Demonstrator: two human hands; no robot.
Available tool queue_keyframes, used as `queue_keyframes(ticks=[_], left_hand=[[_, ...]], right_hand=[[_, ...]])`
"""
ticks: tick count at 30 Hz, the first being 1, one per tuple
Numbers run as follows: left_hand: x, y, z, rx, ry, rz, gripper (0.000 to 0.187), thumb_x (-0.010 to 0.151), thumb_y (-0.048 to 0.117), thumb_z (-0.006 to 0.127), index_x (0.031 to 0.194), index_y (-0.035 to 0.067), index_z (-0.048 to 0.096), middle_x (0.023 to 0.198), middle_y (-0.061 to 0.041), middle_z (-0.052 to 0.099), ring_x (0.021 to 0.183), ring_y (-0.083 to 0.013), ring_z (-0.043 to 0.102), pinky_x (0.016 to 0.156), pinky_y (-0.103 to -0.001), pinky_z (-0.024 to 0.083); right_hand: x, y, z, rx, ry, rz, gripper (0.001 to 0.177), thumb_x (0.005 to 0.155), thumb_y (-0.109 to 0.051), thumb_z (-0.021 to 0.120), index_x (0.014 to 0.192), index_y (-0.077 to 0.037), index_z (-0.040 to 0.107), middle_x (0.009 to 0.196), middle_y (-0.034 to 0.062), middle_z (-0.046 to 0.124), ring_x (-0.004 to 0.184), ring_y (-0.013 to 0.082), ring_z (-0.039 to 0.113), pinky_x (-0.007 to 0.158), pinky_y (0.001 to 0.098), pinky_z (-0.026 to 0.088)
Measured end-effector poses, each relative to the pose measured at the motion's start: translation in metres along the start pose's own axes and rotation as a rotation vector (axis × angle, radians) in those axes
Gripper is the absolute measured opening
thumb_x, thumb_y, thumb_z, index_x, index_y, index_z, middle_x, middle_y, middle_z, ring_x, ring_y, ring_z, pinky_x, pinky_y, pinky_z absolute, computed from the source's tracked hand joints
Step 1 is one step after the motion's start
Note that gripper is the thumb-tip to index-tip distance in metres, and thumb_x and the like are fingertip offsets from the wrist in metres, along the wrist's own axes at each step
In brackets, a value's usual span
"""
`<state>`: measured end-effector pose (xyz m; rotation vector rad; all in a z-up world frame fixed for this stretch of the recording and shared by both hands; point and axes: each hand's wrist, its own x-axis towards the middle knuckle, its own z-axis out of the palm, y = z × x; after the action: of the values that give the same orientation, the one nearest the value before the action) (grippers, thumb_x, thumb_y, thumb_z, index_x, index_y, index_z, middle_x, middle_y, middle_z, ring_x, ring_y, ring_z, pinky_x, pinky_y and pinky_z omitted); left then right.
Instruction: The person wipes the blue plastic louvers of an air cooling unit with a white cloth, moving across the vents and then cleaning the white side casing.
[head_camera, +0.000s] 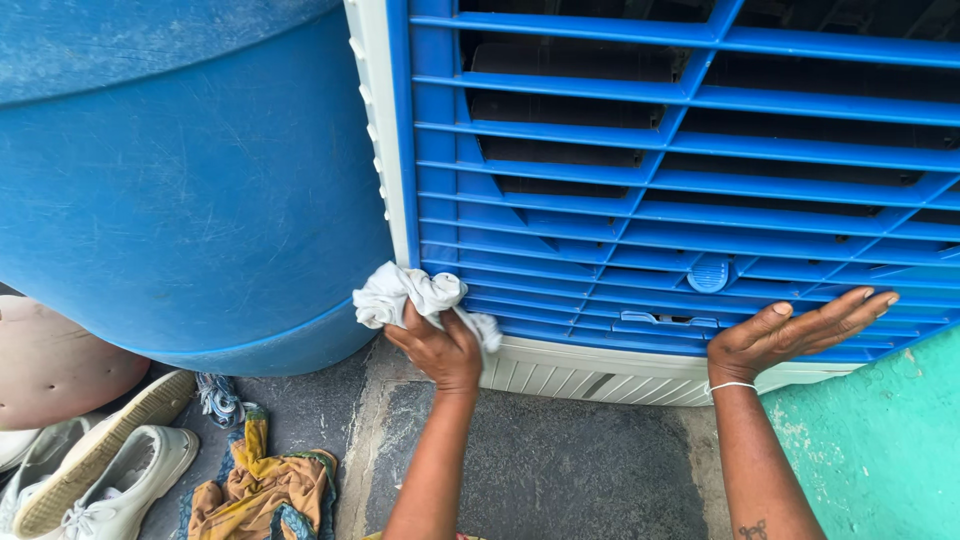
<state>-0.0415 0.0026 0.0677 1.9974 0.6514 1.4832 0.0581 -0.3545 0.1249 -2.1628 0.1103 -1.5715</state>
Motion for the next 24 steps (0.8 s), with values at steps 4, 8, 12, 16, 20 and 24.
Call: queue_keyframes(ticks=[4,8,12,16,20,24], left_hand=[[-0.043,0.024,0.029,0.098,0.012,0.093,0.046,0.092,0.022,0.062,0.134,0.014,0.044,0.113,-0.026,0.046,0.117,-0.0452,0.047,0.096,-0.065,0.04],[-0.084,0.069,0.042,-0.017,-0.195,0.295,0.05,0.089,0.023,0.071,0.137,0.028,0.055,0.121,-0.011,0.054,0.119,-0.0353,0.052,0.095,-0.055,0.041],[-0.104,0.107,0.028,-0.067,-0.33,0.41,0.058,0.081,0.018,0.073,0.135,0.024,0.053,0.132,-0.018,0.045,0.123,-0.0412,0.045,0.095,-0.056,0.04],[-0.096,0.087,0.025,-0.14,-0.363,0.545,0.059,0.084,0.016,0.073,0.137,0.027,0.05,0.135,-0.015,0.045,0.123,-0.0392,0.045,0.092,-0.054,0.042],[-0.072,0.039,0.022,-0.112,-0.474,0.606,0.057,0.093,0.012,0.067,0.143,0.025,0.045,0.132,-0.015,0.051,0.125,-0.0343,0.049,0.105,-0.057,0.045],[-0.019,-0.008,-0.005,-0.536,-0.29,-0.317,0.035,0.1,0.02,0.063,0.13,0.02,0.045,0.116,-0.016,0.053,0.111,-0.034,0.062,0.096,-0.056,0.055]], right_hand=[[0.002,0.003,0.003,0.006,0.01,-0.007,0.067,0.114,-0.051,0.02,0.17,-0.018,0.006,0.178,0.0116,0.003,0.163,0.0287,0.004,0.137,0.0529,0.008],[0.001,0.007,0.002,0.014,0.0,-0.021,0.067,0.115,-0.051,0.021,0.171,-0.018,0.004,0.174,0.0121,0.001,0.163,0.029,0.003,0.137,0.0533,0.007],[0.0,0.007,0.003,0.024,0.002,-0.015,0.068,0.115,-0.052,0.022,0.171,-0.018,0.004,0.173,0.0121,0.0,0.163,0.029,0.003,0.136,0.0537,0.006],[0.0,0.008,0.004,0.015,0.01,-0.017,0.068,0.114,-0.052,0.021,0.17,-0.018,0.005,0.174,0.012,0.002,0.163,0.0289,0.003,0.136,0.0538,0.007],[0.002,0.007,0.005,0.014,0.016,-0.014,0.067,0.114,-0.052,0.021,0.17,-0.018,0.006,0.177,0.0118,0.003,0.163,0.0286,0.004,0.137,0.0535,0.008],[0.002,0.004,0.002,0.009,0.0,-0.015,0.067,0.115,-0.051,0.02,0.17,-0.016,0.005,0.178,0.0133,0.002,0.163,0.0297,0.003,0.136,0.0544,0.008]])
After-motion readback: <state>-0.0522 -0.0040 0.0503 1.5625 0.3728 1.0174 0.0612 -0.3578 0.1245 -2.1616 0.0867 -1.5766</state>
